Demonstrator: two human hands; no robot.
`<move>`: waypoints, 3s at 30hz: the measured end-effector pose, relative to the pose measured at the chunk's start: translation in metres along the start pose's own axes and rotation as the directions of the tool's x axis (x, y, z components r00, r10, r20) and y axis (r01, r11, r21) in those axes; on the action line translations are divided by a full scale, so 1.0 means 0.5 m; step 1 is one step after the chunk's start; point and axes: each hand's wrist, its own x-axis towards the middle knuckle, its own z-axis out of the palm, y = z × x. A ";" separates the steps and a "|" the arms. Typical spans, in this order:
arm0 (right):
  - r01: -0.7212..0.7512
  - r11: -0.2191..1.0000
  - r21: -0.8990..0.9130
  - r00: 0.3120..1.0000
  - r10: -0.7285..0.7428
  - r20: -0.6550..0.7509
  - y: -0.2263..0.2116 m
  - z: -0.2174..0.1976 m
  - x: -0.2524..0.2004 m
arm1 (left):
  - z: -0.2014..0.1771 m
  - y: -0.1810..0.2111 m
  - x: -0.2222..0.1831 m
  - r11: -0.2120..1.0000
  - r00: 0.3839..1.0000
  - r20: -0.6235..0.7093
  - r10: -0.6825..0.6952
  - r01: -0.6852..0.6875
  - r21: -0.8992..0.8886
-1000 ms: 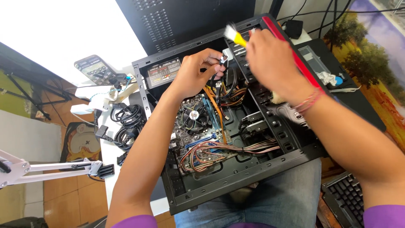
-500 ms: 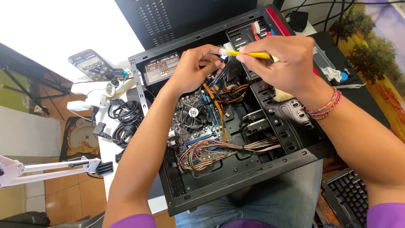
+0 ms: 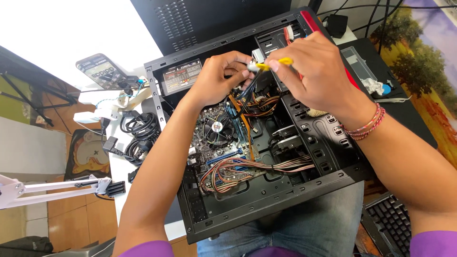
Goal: Sorting and connecting internal wiring inside a desktop computer case.
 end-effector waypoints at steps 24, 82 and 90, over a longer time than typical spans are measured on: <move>-0.002 1.000 -0.001 1.000 0.002 0.029 0.032 -0.007 -0.021 | 0.011 0.007 -0.010 0.991 0.999 0.003 0.049 -0.049 0.121; -0.068 0.994 0.084 0.997 0.065 0.040 0.029 -0.008 -0.004 | 0.020 0.004 -0.010 0.982 0.984 -0.178 -0.011 0.044 0.185; -0.010 0.999 0.035 1.000 0.011 -0.016 0.041 -0.017 -0.014 | 0.029 0.022 0.001 0.959 0.976 -0.197 0.092 -0.034 0.280</move>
